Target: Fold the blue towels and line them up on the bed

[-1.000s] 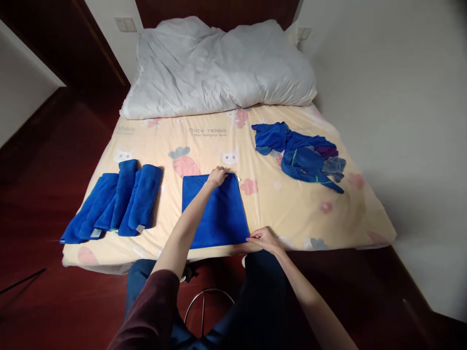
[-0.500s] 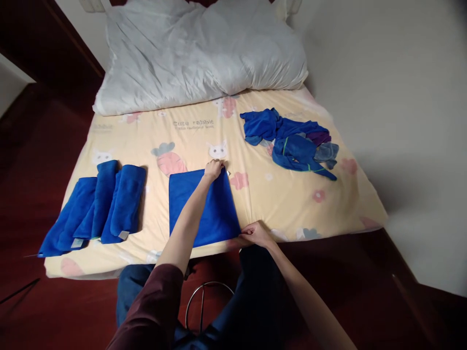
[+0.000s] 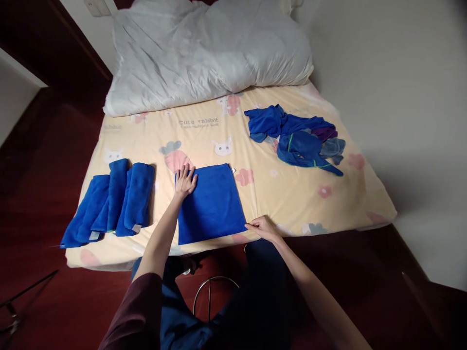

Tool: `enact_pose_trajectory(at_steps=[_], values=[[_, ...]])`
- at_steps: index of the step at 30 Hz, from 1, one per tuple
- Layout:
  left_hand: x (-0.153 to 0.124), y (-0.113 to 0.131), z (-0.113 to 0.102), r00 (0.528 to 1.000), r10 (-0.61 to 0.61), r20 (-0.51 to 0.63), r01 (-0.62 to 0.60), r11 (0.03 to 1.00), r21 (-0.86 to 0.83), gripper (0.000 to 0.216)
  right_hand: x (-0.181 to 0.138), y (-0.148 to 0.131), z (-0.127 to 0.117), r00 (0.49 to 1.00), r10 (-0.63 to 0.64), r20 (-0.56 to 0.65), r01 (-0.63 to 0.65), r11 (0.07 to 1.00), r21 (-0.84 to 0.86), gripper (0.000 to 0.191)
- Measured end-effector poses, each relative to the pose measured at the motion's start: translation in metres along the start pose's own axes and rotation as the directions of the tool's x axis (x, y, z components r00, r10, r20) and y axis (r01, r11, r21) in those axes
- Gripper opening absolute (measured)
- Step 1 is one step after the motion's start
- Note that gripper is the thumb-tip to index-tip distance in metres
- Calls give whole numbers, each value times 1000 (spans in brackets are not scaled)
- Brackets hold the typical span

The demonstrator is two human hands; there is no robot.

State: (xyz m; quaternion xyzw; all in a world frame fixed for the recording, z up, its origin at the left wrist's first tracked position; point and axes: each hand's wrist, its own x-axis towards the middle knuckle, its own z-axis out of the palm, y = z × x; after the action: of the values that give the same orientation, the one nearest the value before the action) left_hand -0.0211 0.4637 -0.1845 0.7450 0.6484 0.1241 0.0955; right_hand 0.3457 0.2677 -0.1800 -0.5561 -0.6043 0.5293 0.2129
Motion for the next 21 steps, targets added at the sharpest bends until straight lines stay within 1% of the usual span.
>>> enact_pose_trajectory(at_steps=[2,4,5,7,8,9,10,12,13,14,15,17,18,19,20,21], values=[[1,0,-1,997,-65,-30,65,998,-16,59,1,-3,1,1000,-6,-15,5,1000,-31,59],[-5,6,-2,994,-85,-67,83,996,-29,61,1,-3,1,999,-19,-42,17,998,-63,59],[-13,9,-3,993,-83,-83,80,996,-34,62,0,-1,1,998,-23,-61,19,997,-73,58],[-37,9,-8,992,-85,-94,82,996,-38,63,-1,4,1,994,-24,-111,16,998,-68,57],[-51,6,-10,991,-104,-84,100,994,-41,63,-1,7,3,987,-24,-157,16,998,-56,56],[-66,1,-13,989,-133,-67,130,990,-46,63,-1,8,5,972,-26,-233,16,999,-44,57],[-81,-6,-16,985,-166,-44,164,985,-50,64,1,8,8,941,-31,-336,18,999,-43,57],[-102,-22,-21,979,-202,-6,201,978,-54,65,10,-1,18,836,-75,-544,22,994,-104,57],[-107,-28,-23,981,-195,-4,195,980,-50,65,19,-11,23,784,-129,-607,32,985,-168,56],[-108,-32,-25,985,-172,-13,172,984,-42,66,31,-25,28,754,-204,-625,56,967,-248,53],[-105,-34,-26,990,-136,-27,135,990,-35,66,47,-41,33,752,-296,-590,101,935,-340,49],[-89,-33,-24,998,-34,-46,32,999,-29,67,89,-73,39,764,-478,-435,252,840,-481,38],[-78,-30,-21,999,23,-45,-25,999,-36,67,114,-86,39,773,-533,-344,305,788,-535,38],[-66,-28,-17,997,70,-38,-72,996,-49,67,139,-94,37,792,-551,-264,322,743,-587,42],[-56,-26,-11,995,93,-38,-95,993,-64,67,163,-97,33,822,-539,-184,319,703,-636,47],[-48,-26,-5,995,95,-43,-98,992,-80,67,185,-95,27,856,-498,-139,287,681,-674,51]])
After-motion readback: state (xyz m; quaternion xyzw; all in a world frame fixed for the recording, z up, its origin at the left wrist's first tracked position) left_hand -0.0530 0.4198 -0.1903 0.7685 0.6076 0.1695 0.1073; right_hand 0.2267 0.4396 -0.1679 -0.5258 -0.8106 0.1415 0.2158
